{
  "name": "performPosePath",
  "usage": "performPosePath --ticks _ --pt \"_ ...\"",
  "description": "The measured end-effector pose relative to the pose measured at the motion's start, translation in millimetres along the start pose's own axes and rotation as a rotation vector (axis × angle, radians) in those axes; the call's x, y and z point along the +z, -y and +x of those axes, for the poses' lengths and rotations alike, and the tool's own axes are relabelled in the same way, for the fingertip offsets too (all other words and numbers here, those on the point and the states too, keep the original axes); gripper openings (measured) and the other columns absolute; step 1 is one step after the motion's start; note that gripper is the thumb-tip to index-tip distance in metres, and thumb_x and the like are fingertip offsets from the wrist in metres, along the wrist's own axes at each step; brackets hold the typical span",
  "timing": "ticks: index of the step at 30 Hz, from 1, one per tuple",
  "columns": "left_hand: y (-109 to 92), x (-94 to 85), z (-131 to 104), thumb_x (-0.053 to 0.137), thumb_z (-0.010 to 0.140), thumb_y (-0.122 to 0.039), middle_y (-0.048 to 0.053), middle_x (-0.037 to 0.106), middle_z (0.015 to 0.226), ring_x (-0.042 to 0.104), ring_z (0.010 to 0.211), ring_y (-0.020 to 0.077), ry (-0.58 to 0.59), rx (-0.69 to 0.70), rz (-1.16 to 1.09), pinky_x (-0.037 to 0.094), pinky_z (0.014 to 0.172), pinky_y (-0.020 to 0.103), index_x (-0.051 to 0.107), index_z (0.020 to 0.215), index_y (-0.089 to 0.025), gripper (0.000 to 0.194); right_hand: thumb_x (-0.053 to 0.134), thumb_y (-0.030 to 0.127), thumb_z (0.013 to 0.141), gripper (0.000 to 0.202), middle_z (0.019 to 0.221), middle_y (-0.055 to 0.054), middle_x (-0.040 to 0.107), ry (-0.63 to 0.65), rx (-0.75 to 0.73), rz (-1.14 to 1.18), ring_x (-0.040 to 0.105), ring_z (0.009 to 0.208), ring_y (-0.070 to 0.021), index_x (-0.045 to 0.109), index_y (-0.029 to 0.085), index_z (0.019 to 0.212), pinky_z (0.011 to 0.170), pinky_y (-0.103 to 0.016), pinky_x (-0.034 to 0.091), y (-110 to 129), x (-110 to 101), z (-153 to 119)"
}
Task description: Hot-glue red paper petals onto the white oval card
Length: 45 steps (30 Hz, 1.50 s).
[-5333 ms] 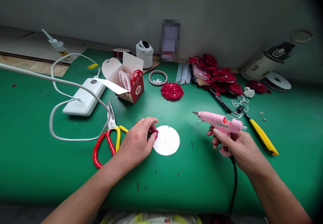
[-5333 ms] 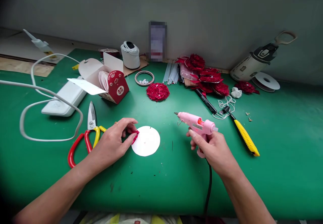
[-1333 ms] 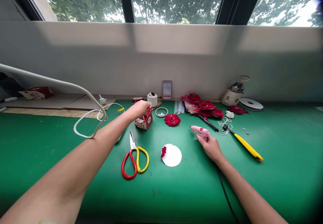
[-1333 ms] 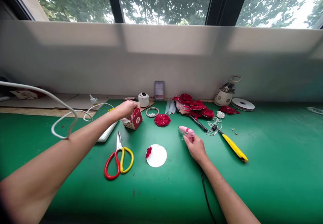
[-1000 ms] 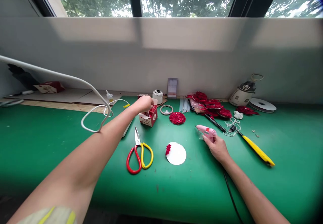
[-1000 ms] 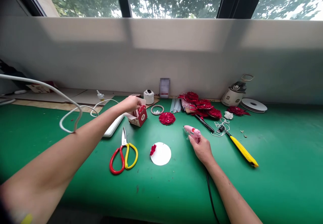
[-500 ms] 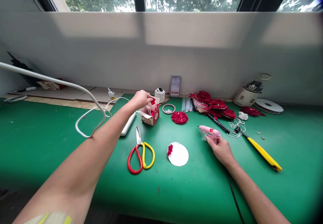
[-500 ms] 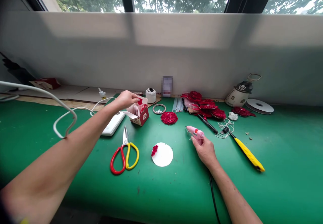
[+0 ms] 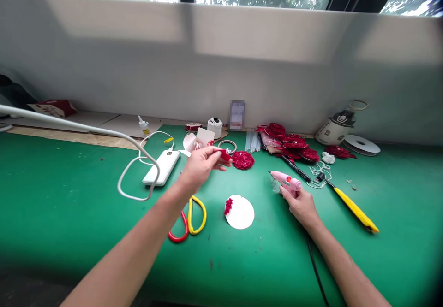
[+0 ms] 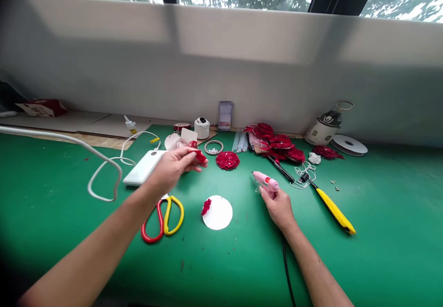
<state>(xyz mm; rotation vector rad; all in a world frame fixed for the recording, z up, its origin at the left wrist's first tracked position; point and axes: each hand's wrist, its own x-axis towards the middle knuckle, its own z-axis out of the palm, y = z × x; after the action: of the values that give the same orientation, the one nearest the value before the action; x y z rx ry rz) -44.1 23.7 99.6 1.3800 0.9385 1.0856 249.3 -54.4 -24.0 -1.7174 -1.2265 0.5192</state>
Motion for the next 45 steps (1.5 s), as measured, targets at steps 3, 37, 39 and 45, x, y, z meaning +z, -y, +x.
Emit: performPosePath --ticks 3,37,39,45 --pt "26 18.8 -10 0.054 0.091 -0.017 0.014 0.076 0.089 0.073 0.083 0.021 -0.003 -0.198 -0.26 0.058 0.076 0.033 0.064 0.09 -0.01 0.012 0.062 0.057 0.077 0.044 0.057 -0.004 0.062 0.017 0.022 0.019 0.051 0.046 -0.016 0.068 0.014 0.075 0.043 -0.03 0.041 11 -4 -7" --pt "77 41.2 -5 0.073 0.076 -0.036 0.0 0.06 0.057 0.052 0.051 0.0074 -0.173 -0.399 -0.301 0.037 0.047 0.018 0.064 0.078 -0.013 0.025 0.068 0.028 0.085 0.008 0.076 -0.004 0.063 0.333 -0.155 0.244 0.062 0.071 -0.021 0.066 0.021 0.087 0.057 -0.029 0.051 64 23 -40" --pt "75 42.7 -7 0.076 0.073 -0.04 -0.001 0.058 0.054 0.05 0.048 0.0075 -0.127 -0.413 -0.292 0.033 0.044 0.018 0.062 0.075 -0.014 0.029 0.07 0.033 0.083 0.015 0.073 -0.003 0.062 0.276 -0.057 0.274 0.058 0.063 -0.0178 0.066 0.02 0.089 0.05 -0.028 0.047 64 25 -34" --pt "71 57.9 -18 0.074 0.073 -0.043 0.0 0.061 0.049 0.037 0.035 0.0049 0.11 -0.422 -0.157 0.025 0.038 0.019 0.06 0.067 -0.016 0.031 0.077 0.041 0.073 0.029 0.083 -0.005 0.066 0.233 0.154 0.422 0.05 0.054 -0.0112 0.067 0.017 0.087 0.036 -0.022 0.031 79 26 -21"
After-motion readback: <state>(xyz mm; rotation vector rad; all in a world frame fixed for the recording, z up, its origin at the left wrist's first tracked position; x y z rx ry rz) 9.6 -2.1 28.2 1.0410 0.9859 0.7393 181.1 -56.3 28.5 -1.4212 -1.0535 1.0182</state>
